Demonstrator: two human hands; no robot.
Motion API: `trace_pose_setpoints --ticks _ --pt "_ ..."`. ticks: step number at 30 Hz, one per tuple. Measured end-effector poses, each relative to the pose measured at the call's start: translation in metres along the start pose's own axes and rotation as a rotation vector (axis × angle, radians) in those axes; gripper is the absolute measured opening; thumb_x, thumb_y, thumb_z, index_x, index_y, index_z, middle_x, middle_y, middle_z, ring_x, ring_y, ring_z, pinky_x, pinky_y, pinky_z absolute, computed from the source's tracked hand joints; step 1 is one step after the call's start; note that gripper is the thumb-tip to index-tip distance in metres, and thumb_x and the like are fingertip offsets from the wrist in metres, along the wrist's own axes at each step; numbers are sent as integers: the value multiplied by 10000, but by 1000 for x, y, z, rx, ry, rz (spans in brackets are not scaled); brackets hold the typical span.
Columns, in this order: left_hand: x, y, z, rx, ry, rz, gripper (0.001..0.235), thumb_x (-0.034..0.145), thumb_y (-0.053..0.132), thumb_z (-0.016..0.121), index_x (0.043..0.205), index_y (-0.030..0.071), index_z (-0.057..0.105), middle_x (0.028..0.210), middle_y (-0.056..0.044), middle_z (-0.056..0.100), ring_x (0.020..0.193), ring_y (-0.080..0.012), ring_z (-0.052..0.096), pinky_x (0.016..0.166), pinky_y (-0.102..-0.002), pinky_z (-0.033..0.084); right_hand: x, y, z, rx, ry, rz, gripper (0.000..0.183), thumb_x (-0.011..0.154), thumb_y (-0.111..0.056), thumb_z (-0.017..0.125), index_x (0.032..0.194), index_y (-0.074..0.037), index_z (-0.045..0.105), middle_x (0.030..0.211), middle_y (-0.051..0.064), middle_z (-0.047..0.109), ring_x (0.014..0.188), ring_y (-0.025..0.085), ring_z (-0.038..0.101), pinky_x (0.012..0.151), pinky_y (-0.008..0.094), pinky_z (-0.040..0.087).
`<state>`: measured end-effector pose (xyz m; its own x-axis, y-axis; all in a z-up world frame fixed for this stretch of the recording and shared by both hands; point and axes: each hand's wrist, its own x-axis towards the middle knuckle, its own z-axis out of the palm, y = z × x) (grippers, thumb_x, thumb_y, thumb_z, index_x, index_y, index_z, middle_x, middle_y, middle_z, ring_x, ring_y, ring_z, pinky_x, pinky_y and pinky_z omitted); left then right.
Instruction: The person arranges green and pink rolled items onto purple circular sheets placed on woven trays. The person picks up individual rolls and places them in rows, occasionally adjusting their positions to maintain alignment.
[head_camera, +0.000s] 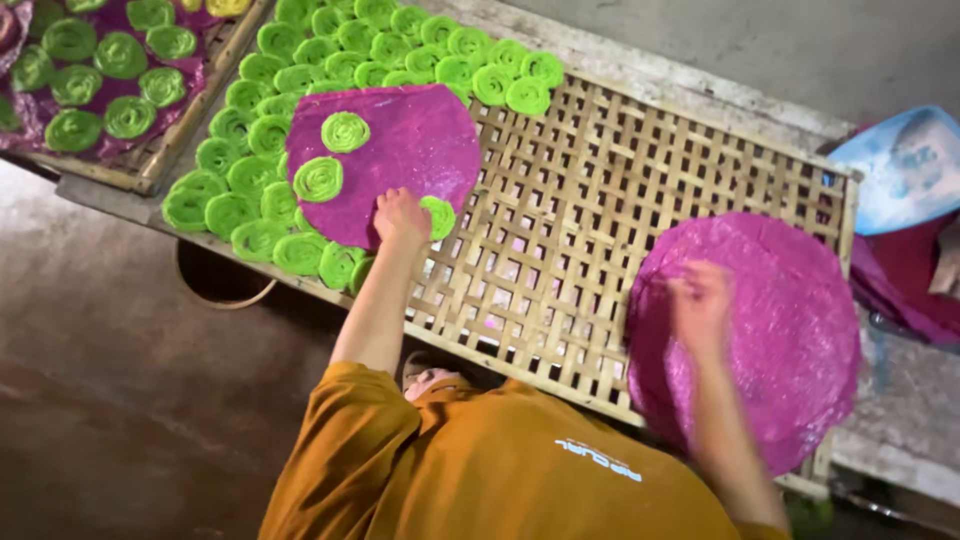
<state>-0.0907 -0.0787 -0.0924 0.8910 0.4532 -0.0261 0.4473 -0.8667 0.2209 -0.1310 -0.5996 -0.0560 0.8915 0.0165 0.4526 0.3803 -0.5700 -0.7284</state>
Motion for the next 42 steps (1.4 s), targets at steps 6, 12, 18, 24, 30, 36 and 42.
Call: trace_pose_setpoints --ticks 6,12,18,24,30,36,42 --pt "-33 28 -35 -185 -227 91 383 919 350 703 1233 150 613 1019 -169 722 970 -363 709 844 -492 571 5 -88 154 617 -716 898 322 970 -251 629 1251 -121 718 1202 116 754 1008 203 725 891 333 599" --pt "-95 88 -67 -553 -184 464 576 759 399 848 1216 149 600 1127 -153 667 1000 -359 670 813 -461 547 31 -47 260 1172 -611 1202 433 977 -326 657 1232 24 654 1116 177 713 939 261 707 787 352 589" --pt "-14 60 -58 -381 157 440 744 796 352 795 1418 47 522 1442 -128 547 1368 -358 450 1070 -487 397 163 50 272 550 -264 936 245 977 -108 679 1190 -2 623 1075 138 663 935 255 632 805 465 541" --pt "22 39 -19 -209 82 505 581 890 301 681 1425 104 570 1484 -78 515 1403 -339 406 1151 -452 336 324 80 311 960 7 859 285 898 -25 628 1178 -77 647 1111 86 730 991 234 719 848 413 597" --pt "24 17 -38 -704 142 470 348 966 122 598 1287 54 714 1329 -137 698 1279 -350 637 1117 -461 477 345 79 349 682 59 641 214 912 3 613 1103 -21 705 1034 113 737 967 294 700 802 405 566" --pt "-18 22 -92 -938 -271 481 311 1004 87 547 1245 85 745 1440 -136 650 1212 -324 719 930 -354 588 336 83 358 -209 44 244 298 883 -71 650 1173 -11 671 1098 240 696 1050 431 657 908 482 528" --pt "-75 76 -94 -726 -503 970 515 954 309 666 1412 87 591 1471 -113 584 1302 -317 579 1057 -461 488 354 78 338 -520 -219 317 626 889 -180 660 1463 -18 469 1260 301 599 1167 460 578 992 507 494"
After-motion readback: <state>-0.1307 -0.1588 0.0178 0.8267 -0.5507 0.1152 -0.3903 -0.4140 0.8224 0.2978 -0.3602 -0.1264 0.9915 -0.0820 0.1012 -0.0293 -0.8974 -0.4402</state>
